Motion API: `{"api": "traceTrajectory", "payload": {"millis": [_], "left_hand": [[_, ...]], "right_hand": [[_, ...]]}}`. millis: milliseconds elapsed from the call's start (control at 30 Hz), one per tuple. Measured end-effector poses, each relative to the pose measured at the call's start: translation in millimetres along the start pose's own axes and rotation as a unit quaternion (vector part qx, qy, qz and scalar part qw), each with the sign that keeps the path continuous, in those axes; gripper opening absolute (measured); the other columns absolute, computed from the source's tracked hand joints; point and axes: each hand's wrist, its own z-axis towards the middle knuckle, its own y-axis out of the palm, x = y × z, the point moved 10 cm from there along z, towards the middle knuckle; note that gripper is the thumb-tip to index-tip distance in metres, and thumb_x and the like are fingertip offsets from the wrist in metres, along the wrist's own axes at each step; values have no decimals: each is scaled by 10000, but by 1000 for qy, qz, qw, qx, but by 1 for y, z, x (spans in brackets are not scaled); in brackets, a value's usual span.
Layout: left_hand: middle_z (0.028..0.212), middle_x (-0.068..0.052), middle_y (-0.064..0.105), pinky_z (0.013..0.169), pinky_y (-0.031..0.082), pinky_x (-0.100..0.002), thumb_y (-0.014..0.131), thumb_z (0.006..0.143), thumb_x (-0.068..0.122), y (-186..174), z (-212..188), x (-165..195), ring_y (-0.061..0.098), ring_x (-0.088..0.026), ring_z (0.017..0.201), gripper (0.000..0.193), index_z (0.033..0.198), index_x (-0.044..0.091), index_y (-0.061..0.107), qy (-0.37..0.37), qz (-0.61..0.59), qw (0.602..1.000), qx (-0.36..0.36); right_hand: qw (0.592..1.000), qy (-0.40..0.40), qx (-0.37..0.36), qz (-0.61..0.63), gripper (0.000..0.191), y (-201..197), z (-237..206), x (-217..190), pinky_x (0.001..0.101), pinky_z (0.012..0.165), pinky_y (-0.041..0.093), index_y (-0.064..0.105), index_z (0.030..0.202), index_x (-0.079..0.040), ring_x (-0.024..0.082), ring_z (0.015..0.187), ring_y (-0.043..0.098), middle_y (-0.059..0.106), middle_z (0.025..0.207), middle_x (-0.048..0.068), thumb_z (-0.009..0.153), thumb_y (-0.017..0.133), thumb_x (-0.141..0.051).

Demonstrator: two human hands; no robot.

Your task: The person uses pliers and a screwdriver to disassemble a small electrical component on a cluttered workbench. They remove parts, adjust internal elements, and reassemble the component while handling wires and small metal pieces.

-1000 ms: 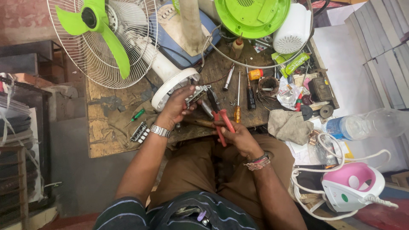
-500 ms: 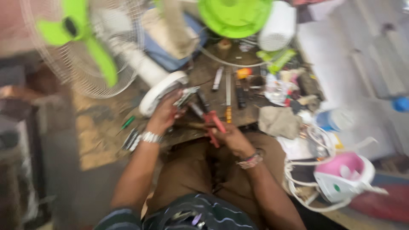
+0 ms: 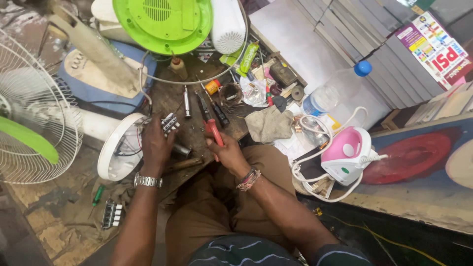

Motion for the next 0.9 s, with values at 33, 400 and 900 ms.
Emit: {"api": "traceTrajectory", "payload": {"millis": [33,400,900], "left_hand": [[1176,-274,650,917,499,-508,827,817,106,6,3,-1,613,-444,1076,658,1374,-13,498,8,-3,1000,-3],[1060,-202,648,892,488,-502,808,841,210,26,-15,-22,587,-409,1056,512,1310,97,634,-8,38,994,-102],[1005,-158,685,852,497,-490,785,831,112,28,-2,-16,622,-378,990,347,1167,64,706,-12,32,998,-49]], "right_hand": [[1000,2,-1,10,342,-1,1,-2,238,495,405,665,1280,-4,53,562,491,565,761,-46,961,667,-130],[999,-11,-18,-36,336,1,0,-3,232,521,440,678,1257,1,35,609,523,604,781,-38,974,681,-179],[995,-18,8,-93,365,-5,5,8,233,555,455,703,1256,1,29,642,543,653,813,-39,955,715,-204]]}}
